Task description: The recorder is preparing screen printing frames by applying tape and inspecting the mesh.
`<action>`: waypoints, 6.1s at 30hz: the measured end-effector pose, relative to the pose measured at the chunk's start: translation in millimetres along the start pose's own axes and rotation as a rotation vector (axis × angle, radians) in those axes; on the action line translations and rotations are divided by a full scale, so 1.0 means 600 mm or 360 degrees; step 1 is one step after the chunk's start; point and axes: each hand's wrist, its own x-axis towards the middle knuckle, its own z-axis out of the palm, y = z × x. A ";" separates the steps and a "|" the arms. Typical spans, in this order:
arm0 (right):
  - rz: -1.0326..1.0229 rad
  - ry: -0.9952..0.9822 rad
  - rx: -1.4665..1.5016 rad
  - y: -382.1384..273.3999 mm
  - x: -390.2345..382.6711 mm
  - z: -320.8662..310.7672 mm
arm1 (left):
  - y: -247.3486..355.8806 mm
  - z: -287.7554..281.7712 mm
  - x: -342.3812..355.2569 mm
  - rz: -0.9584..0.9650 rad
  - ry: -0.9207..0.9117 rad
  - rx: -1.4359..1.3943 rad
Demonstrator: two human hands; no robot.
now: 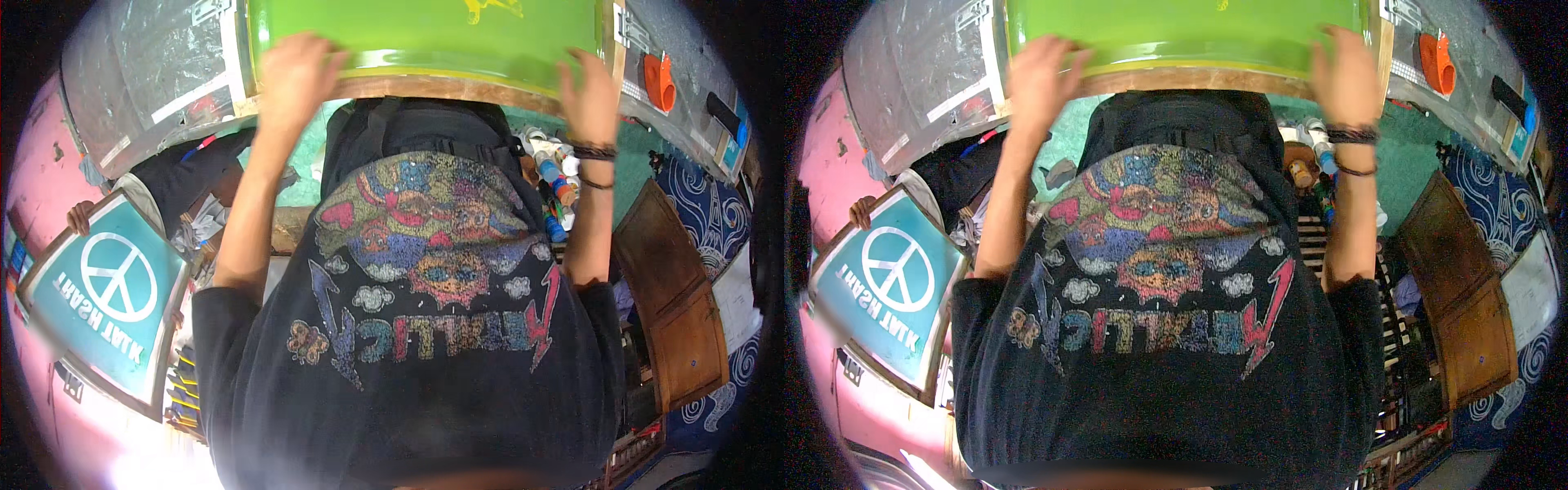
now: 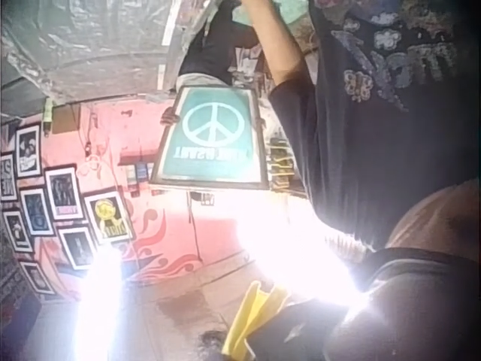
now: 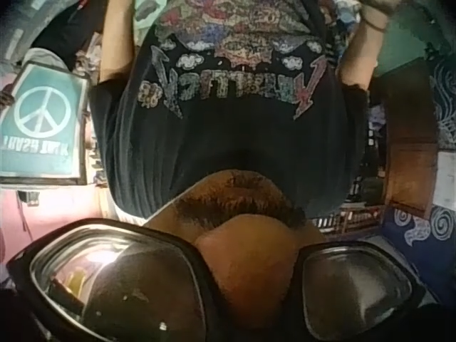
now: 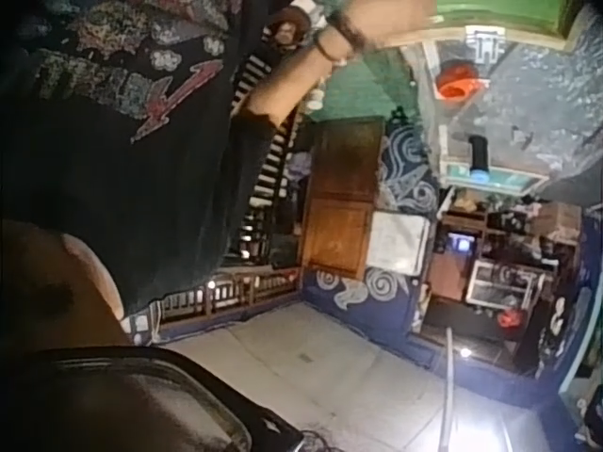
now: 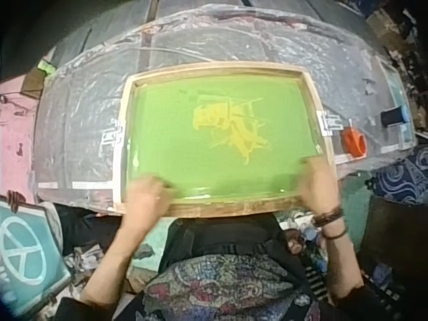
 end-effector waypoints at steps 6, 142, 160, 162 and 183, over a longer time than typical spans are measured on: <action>-0.0396 -0.0529 0.0321 -0.113 -0.019 0.067 | 0.159 0.120 0.063 0.0421 -0.0010 -0.0262; -0.0818 -0.0777 -0.0476 0.295 -0.020 -0.111 | -0.068 0.021 -0.051 -0.1369 0.0097 -0.0999; -0.0939 -0.0756 -0.0267 0.286 -0.018 -0.094 | -0.062 0.020 -0.050 -0.1508 0.0089 -0.0937; -0.0931 -0.0769 -0.0245 0.285 -0.031 -0.088 | -0.065 0.021 -0.048 -0.1505 0.0088 -0.0791; -0.0795 -0.0882 0.0390 -0.226 0.033 0.075 | -0.095 0.006 -0.046 -0.1506 -0.0086 -0.0575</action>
